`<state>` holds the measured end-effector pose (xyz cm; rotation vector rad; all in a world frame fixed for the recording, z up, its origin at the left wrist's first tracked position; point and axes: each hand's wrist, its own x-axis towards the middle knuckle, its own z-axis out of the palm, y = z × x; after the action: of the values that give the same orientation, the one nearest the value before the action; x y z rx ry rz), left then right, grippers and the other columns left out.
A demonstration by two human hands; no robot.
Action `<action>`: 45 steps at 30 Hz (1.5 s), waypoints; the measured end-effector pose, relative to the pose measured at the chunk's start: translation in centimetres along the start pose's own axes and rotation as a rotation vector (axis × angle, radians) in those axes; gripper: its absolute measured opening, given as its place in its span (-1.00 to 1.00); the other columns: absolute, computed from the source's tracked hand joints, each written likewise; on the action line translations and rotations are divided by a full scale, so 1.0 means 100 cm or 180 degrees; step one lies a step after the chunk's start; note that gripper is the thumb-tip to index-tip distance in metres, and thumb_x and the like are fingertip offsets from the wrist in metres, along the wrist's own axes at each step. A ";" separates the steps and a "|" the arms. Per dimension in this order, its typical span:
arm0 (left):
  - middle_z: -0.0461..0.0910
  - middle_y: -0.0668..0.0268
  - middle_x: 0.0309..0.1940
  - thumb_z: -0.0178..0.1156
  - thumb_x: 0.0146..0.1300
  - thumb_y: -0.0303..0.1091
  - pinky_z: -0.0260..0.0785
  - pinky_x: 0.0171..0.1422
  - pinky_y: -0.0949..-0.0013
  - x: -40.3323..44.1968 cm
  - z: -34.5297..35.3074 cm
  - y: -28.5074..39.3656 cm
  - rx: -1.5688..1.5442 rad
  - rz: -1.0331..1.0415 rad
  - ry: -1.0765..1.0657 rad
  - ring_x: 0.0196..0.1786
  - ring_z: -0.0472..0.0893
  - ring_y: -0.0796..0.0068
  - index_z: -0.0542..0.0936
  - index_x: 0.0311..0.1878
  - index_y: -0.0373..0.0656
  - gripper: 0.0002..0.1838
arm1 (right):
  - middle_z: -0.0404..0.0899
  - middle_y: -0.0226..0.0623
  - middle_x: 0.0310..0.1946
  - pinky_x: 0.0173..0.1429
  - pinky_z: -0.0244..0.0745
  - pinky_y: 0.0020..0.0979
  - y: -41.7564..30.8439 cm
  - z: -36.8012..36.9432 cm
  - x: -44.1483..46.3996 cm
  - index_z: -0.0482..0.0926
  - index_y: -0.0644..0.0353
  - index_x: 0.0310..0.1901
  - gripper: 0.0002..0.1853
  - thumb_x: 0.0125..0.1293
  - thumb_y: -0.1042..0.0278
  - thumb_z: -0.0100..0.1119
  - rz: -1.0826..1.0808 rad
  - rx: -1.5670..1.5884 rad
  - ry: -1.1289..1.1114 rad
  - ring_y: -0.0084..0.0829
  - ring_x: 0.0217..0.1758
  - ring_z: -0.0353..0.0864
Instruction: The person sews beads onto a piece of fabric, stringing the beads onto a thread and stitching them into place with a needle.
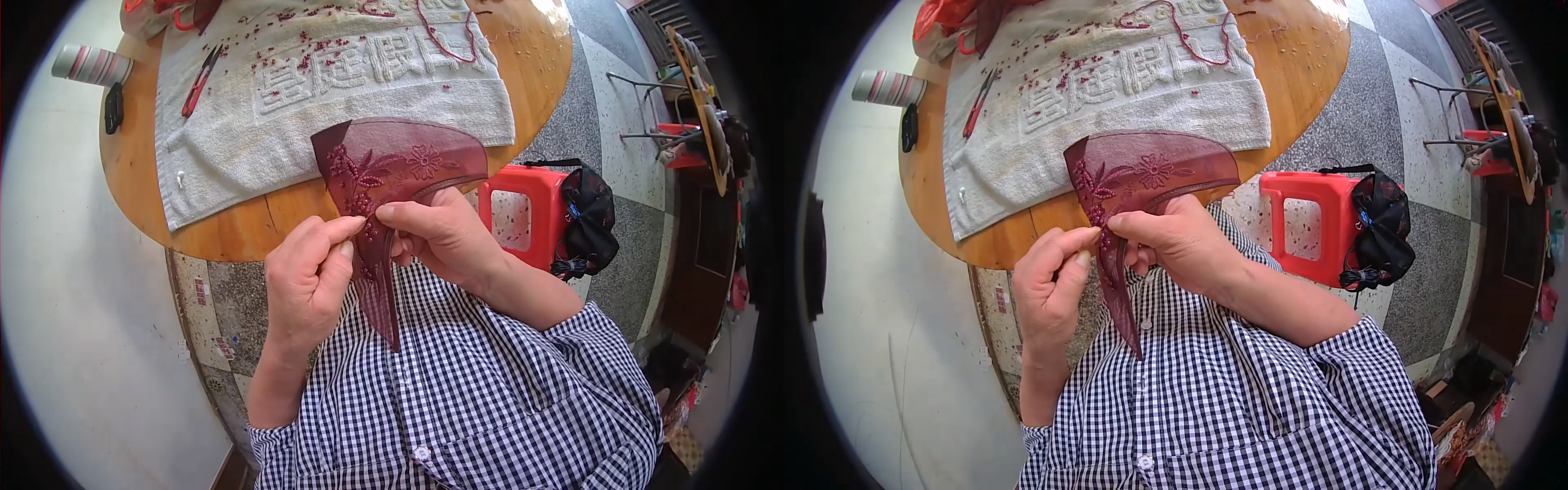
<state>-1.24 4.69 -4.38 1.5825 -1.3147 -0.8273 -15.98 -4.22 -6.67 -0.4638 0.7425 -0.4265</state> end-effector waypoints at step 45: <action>0.43 0.39 -0.53 0.11 0.15 -0.63 0.14 -0.49 0.60 0.004 0.017 -0.021 -0.0058 0.0675 0.0370 -0.56 0.29 0.64 0.58 -0.19 -0.31 -0.84 | 0.53 -0.35 -0.62 -0.56 0.39 -0.69 -0.002 -0.002 0.001 0.59 0.29 -0.39 -0.91 0.21 0.49 0.13 0.0133 0.0318 -0.0170 -0.61 -0.64 0.47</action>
<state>-1.88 4.01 -6.97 1.4259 -1.3589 -0.6060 -16.12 -4.52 -6.72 -0.3640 0.6750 -0.4086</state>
